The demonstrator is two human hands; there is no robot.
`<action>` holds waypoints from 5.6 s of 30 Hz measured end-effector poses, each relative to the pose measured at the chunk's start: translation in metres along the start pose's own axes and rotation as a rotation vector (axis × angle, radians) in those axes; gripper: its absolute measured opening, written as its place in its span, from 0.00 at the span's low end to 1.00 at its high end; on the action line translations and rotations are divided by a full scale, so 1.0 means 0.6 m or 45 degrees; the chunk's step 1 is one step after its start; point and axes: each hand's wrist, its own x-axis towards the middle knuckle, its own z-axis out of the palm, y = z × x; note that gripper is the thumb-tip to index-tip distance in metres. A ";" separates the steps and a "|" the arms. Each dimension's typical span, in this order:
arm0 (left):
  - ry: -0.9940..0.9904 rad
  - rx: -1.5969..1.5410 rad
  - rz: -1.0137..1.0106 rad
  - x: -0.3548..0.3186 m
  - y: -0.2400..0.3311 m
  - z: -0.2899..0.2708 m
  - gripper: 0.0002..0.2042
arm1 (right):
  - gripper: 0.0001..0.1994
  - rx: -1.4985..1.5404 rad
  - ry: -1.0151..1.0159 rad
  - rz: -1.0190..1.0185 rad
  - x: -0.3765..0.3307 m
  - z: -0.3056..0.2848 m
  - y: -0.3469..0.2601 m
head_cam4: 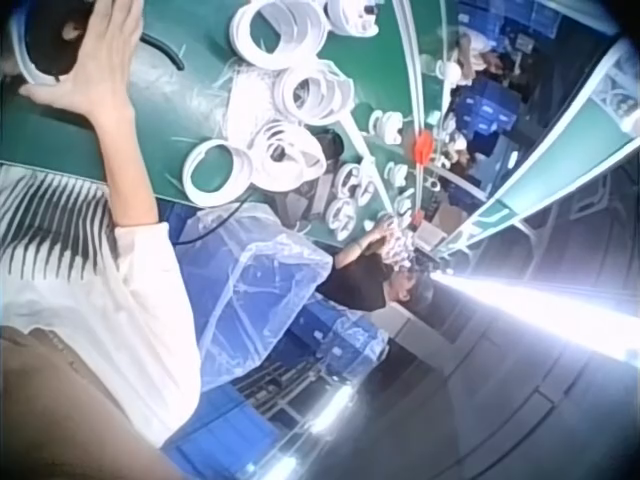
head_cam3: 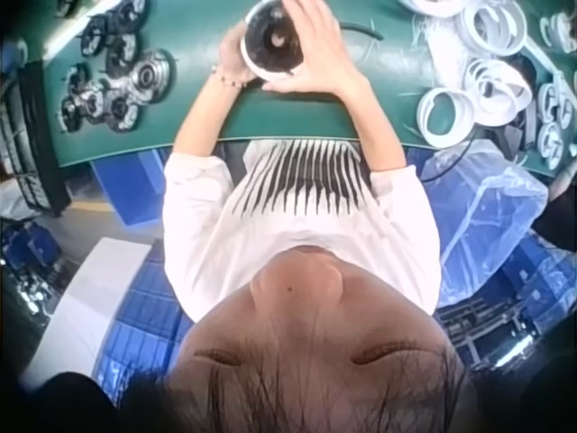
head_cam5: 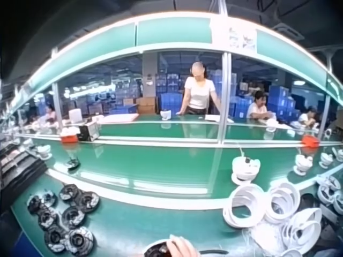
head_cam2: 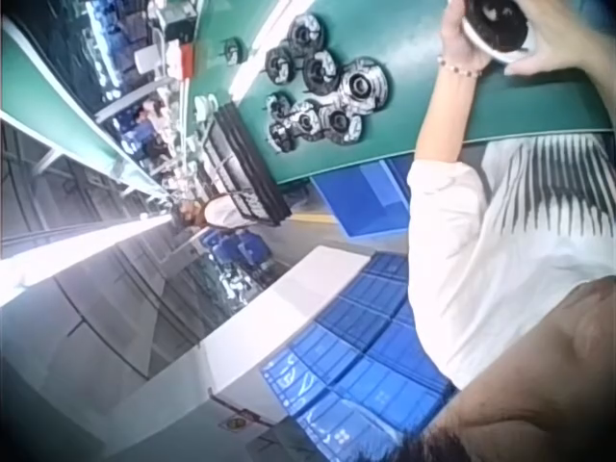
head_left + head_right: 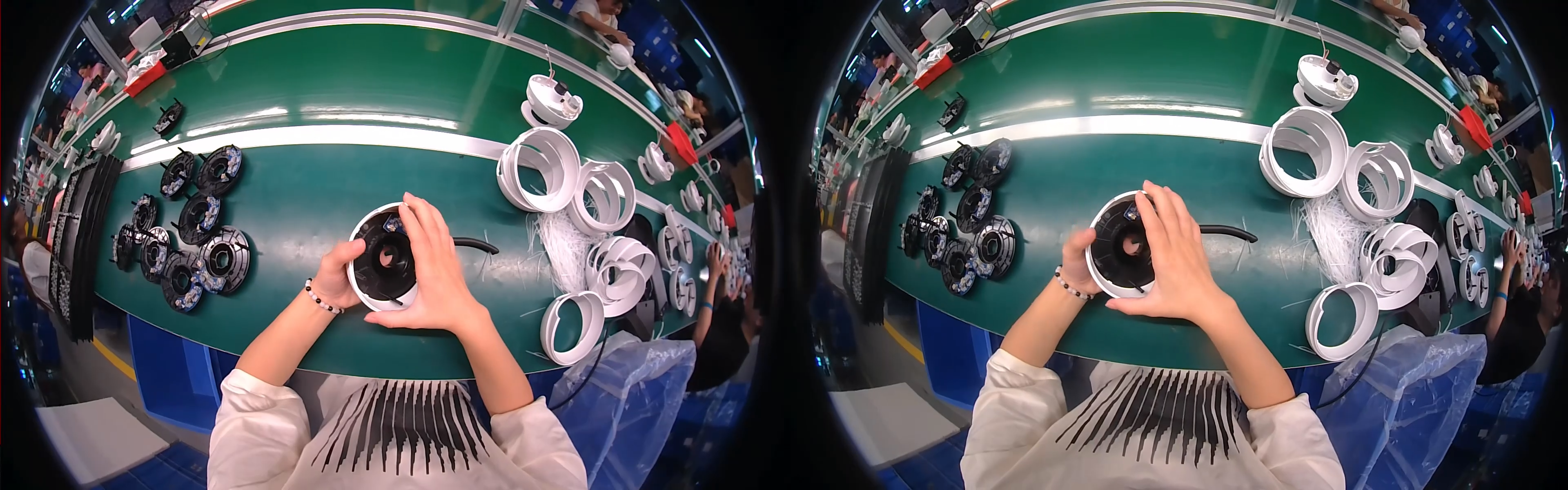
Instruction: Assembling LED light components into plastic housings and trimming wires on an assembly line.
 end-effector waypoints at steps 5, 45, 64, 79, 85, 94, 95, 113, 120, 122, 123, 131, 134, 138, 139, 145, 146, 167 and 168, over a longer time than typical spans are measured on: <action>-0.050 -0.017 0.060 0.007 0.003 0.008 0.26 | 0.58 -0.015 0.076 0.022 -0.001 0.005 0.001; 1.516 2.853 -0.018 -0.062 0.441 -0.128 0.32 | 0.05 -0.626 0.617 0.783 -0.365 -0.150 0.007; 1.682 3.038 -0.077 -0.074 0.402 -0.110 0.36 | 0.08 -0.210 0.442 -0.098 -0.133 -0.050 -0.062; 0.763 1.116 0.815 0.033 0.153 0.012 0.09 | 0.39 -0.563 -0.163 0.249 -0.038 -0.051 -0.022; 0.810 0.807 0.771 0.032 0.122 -0.008 0.07 | 0.51 -0.385 -0.432 0.511 -0.016 -0.065 0.003; 0.700 0.588 0.794 0.025 0.078 0.004 0.08 | 0.50 0.012 0.418 0.375 0.013 -0.065 0.001; 0.718 0.608 0.799 0.025 0.066 0.010 0.09 | 0.50 0.275 0.470 0.402 0.021 -0.047 0.008; 0.231 0.121 0.126 0.016 0.044 0.046 0.33 | 0.55 0.182 0.361 -0.057 0.025 0.017 -0.012; 0.271 0.067 0.069 0.015 0.039 0.029 0.31 | 0.55 0.187 0.298 -0.016 0.020 0.028 -0.013; 0.291 0.050 0.070 0.016 0.039 0.033 0.33 | 0.56 0.133 0.310 -0.033 0.018 0.030 -0.012; 0.233 0.017 0.042 0.015 0.042 0.036 0.36 | 0.56 0.135 0.306 -0.033 0.018 0.031 -0.012; 0.266 0.078 -0.014 0.016 0.044 0.036 0.43 | 0.60 0.120 0.228 0.022 0.023 0.018 -0.013; 0.201 0.186 0.089 0.014 0.036 0.039 0.41 | 0.60 0.200 0.286 0.071 0.026 0.018 -0.015; 0.115 0.281 0.176 0.009 0.028 0.035 0.38 | 0.60 0.186 0.319 0.160 0.029 0.023 -0.022; 0.119 0.297 0.197 0.008 0.027 0.035 0.38 | 0.60 0.181 0.344 0.149 0.028 0.026 -0.022; 0.127 0.304 0.294 0.016 0.025 0.045 0.37 | 0.60 0.204 0.469 0.108 0.028 0.052 -0.023; 0.104 0.238 0.341 0.019 0.025 0.050 0.37 | 0.59 0.201 0.467 0.122 0.029 0.054 -0.024; 0.419 0.384 0.387 0.047 0.040 0.063 0.30 | 0.54 0.125 0.556 0.163 0.016 0.051 -0.005; 0.579 0.170 0.335 0.062 0.045 0.066 0.24 | 0.53 0.093 0.535 0.191 0.014 0.049 0.003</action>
